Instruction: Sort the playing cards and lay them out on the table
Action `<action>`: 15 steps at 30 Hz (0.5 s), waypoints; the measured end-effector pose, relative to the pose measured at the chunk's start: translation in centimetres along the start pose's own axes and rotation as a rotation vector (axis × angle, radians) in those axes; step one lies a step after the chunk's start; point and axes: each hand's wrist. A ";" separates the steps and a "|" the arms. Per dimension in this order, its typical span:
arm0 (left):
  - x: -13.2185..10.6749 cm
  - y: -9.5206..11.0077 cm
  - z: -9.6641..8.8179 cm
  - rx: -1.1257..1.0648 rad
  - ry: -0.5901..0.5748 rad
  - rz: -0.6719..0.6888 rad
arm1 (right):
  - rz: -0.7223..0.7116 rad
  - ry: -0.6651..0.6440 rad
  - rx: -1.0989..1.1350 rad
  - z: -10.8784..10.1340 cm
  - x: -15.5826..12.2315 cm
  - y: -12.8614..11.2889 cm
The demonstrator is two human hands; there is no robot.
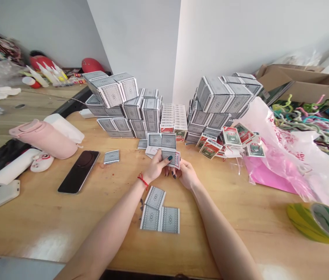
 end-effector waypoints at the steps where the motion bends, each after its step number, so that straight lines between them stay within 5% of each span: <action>1: 0.0 0.0 0.1 -0.006 -0.006 -0.001 | 0.010 -0.013 0.007 0.0 0.0 0.1; 7: 0.1 -0.1 0.1 -0.023 -0.023 0.004 | 0.051 -0.072 0.020 -0.3 0.1 0.0; 15: -0.3 0.1 0.0 -0.007 -0.034 0.000 | 0.007 0.013 -0.111 -0.4 0.1 0.6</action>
Point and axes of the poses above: each hand's wrist, its own x-axis towards the middle knuckle, its own z-axis out of the palm, y = z × x, and after that the axes turned 1 degree about -x, right-handed
